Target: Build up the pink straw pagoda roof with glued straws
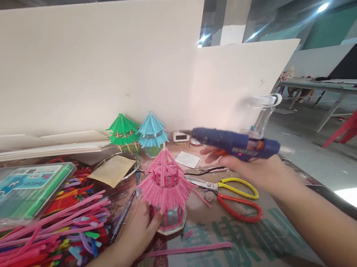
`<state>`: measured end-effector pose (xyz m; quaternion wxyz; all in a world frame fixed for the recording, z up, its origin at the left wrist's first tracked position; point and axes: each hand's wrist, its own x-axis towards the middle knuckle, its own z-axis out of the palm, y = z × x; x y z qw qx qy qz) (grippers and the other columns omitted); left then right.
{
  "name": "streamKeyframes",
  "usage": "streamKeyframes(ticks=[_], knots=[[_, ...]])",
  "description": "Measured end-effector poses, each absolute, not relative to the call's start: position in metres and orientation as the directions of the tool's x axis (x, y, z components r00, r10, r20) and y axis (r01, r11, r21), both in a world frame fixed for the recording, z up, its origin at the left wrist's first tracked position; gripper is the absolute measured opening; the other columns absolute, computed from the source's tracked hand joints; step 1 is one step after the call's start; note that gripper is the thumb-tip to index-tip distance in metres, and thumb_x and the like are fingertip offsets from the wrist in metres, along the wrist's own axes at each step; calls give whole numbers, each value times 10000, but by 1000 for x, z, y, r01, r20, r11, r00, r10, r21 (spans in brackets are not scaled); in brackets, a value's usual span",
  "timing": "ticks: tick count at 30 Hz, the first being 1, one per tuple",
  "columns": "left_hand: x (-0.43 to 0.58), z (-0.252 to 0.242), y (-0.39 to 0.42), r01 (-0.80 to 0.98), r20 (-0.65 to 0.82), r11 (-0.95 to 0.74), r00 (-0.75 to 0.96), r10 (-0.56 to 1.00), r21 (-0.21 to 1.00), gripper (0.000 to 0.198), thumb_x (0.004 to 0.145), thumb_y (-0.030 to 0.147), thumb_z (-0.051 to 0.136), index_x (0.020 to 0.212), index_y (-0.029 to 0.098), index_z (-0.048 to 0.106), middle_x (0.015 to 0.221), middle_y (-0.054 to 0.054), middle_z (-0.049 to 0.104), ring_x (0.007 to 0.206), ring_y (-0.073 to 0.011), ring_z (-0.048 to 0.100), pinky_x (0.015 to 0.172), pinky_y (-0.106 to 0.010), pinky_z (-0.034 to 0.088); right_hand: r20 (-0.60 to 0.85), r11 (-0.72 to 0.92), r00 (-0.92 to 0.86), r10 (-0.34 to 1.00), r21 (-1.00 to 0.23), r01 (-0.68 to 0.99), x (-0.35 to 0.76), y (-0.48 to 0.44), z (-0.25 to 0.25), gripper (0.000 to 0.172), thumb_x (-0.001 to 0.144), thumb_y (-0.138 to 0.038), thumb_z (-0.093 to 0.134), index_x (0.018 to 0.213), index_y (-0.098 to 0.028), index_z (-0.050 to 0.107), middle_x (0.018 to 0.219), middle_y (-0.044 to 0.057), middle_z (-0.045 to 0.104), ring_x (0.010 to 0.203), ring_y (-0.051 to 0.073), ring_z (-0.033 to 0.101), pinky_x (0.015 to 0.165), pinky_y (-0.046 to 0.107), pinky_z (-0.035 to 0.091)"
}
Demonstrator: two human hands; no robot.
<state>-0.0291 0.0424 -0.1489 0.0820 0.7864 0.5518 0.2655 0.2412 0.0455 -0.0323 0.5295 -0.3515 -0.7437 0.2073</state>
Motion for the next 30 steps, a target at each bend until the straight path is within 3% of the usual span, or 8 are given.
streamKeyframes(ticks=[4, 8, 15, 19, 26, 30], knots=[[-28, -149, 41, 813, 370, -394, 240, 897, 428, 323, 824, 443, 406, 600, 219, 468, 684, -63, 565, 717, -231, 548, 679, -364, 470, 624, 666, -239, 744, -665, 337, 238, 44, -48, 163, 829, -379, 630, 735, -247, 610, 682, 20, 668, 646, 209, 655, 592, 347, 553], [-27, -148, 41, 772, 374, -435, 274, 886, 464, 271, 816, 416, 453, 666, 208, 541, 769, -78, 608, 846, -255, 574, 787, -392, 486, 649, 663, -200, 734, -622, 416, 243, 46, -53, 241, 800, -457, 644, 680, -256, 589, 616, 12, 619, 583, 198, 611, 554, 334, 512], [-27, -149, 40, 747, 328, -437, 303, 895, 501, 348, 814, 408, 455, 949, 145, 639, 1056, -152, 643, 1041, -308, 557, 941, -483, 434, 500, 552, -237, 833, -719, 422, 235, 38, -54, 183, 758, -373, 674, 684, -232, 582, 629, 0, 635, 581, 173, 596, 529, 280, 476], [-28, -150, 40, 737, 349, -447, 298, 888, 507, 383, 813, 408, 478, 1034, 136, 634, 1140, -160, 624, 1099, -316, 531, 980, -491, 404, 560, 569, -164, 812, -701, 430, 231, 35, -56, 178, 704, -318, 718, 762, -233, 572, 652, -27, 614, 574, 149, 572, 518, 251, 453], [-27, -149, 39, 748, 337, -449, 313, 888, 488, 306, 816, 387, 493, 942, 142, 629, 1048, -143, 625, 1020, -293, 538, 940, -474, 426, 609, 580, -109, 786, -665, 470, 232, 39, -63, 208, 695, -309, 726, 842, -245, 594, 728, -22, 643, 612, 155, 591, 590, 265, 495], [-28, -151, 40, 740, 360, -455, 302, 883, 496, 355, 815, 390, 497, 1031, 135, 617, 1082, -146, 623, 1048, -298, 540, 957, -479, 420, 583, 563, -123, 803, -675, 477, 232, 39, -62, 196, 714, -344, 713, 838, -244, 599, 728, -16, 646, 638, 167, 606, 598, 270, 497]])
